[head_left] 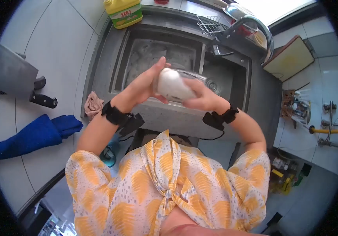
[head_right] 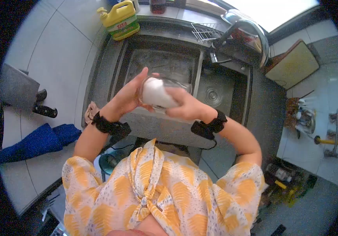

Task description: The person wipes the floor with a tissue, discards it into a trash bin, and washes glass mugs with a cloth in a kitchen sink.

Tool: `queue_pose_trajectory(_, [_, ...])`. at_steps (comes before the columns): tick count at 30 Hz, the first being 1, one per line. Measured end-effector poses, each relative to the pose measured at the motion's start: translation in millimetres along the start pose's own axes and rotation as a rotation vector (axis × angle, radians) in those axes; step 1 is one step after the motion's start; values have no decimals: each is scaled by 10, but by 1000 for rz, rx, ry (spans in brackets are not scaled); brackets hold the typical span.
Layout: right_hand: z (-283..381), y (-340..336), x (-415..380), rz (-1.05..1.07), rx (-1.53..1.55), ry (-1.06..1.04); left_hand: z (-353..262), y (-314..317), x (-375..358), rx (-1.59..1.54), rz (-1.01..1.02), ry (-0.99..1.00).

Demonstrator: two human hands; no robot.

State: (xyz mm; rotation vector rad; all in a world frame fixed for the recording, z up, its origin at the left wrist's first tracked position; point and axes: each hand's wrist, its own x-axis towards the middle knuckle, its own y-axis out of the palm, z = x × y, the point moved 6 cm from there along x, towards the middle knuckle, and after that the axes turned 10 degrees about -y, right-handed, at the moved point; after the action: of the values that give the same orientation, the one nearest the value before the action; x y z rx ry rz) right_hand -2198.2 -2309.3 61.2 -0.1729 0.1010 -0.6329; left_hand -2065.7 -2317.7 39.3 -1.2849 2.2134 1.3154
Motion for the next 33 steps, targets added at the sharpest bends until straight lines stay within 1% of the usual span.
queue_pose_trajectory(1, [-77, -145, -52, -234, 313, 19, 12, 20, -39, -17, 2, 17])
queue_pose_trajectory(2, [-44, -158, -51, -218, 302, 26, -74, 78, -122, 272, -26, 249])
queue_pose_trajectory(3, [20, -180, -42, -282, 653, -27, -153, 153, -210, 566, -63, 478])
queue_pose_trajectory(4, [63, -208, -27, -345, 1007, -83, -131, 124, -186, 560, -67, 488])
queue_pose_trajectory(6, [48, -176, -7, -314, 1057, -96, -195, 241, -348, 1182, -338, 1054])
queue_pose_trajectory(7, [77, -108, -11, -296, 1144, -80, -197, 223, -333, 1180, -343, 1058])
queue_pose_trajectory(8, [105, -51, -6, -281, 1232, -66, -232, 254, -356, 1072, -241, 1105])
queue_pose_trajectory(9, [83, -13, 1, -228, 1168, -58, -259, 283, -374, 963, -137, 1146])
queue_pose_trajectory(10, [103, 17, -25, -230, 1167, -59, -234, 313, -366, 964, -134, 1146])
queue_pose_trajectory(12, [229, 70, -82, -172, 1022, -133, -169, 286, -289, 444, 84, 959])
queue_pose_trajectory(13, [246, 70, -110, -169, 991, -78, -161, 308, -299, 436, 84, 958])
queue_pose_trajectory(14, [284, 50, -149, -175, 993, -71, -178, 346, -334, 426, 85, 949])
queue_pose_trajectory(16, [400, 42, -207, -32, 614, -91, -186, 385, -338, 413, 88, 941])
queue_pose_trajectory(17, [445, 28, -190, -34, 614, -89, -181, 359, -299, 387, 37, 885])
queue_pose_trajectory(18, [539, 33, -150, 43, 348, -180, -175, 330, -265, 362, -14, 828])
queue_pose_trajectory(19, [600, 57, -121, 117, 82, -265, -181, 338, -264, 361, -11, 825])
queue_pose_trajectory(20, [594, 48, -87, 115, 82, -263, -173, 317, -217, 316, -19, 732])
queue_pose_trajectory(21, [582, 70, -49, 175, -116, -277, -157, 285, -165, 271, -30, 641])
queue_pose_trajectory(22, [556, 94, -9, 233, -312, -289, -177, 258, -138, 270, -30, 636])
queue_pose_trajectory(23, [523, 79, 38, 233, -307, -285, -160, 194, -54, 256, -54, 522])
queue_pose_trajectory(24, [494, 88, 76, 277, -449, -332, -123, 136, 19, 240, -78, 409])
queue_pose_trajectory(25, [467, 91, 119, 319, -598, -383, -129, 89, 71, 241, -79, 409])
queue_pose_trajectory(26, [422, 84, 163, 319, -596, -384, -126, 38, 120, 248, -90, 419])
queue_pose_trajectory(28, [455, 73, 196, 233, -804, -610, -131, -44, 160, 255, -102, 426])
queue_pose_trajectory(29, [431, 49, 220, 253, -784, -542, -137, -91, 153, 201, -125, 412])
queue_pose_trajectory(30, [402, 28, 227, 249, -779, -538, -139, -149, 153, 148, -146, 396])
queue_pose_trajectory(31, [359, -35, 255, 210, -784, -492, -123, -290, 250, 52, -132, 416])
queue_pose_trajectory(32, [323, -100, 277, 172, -790, -445, -140, -343, 225, 52, -132, 413])
queue_pose_trajectory(33, [293, -184, 285, 125, -873, -380, -154, -433, 182, 54, -224, 396])
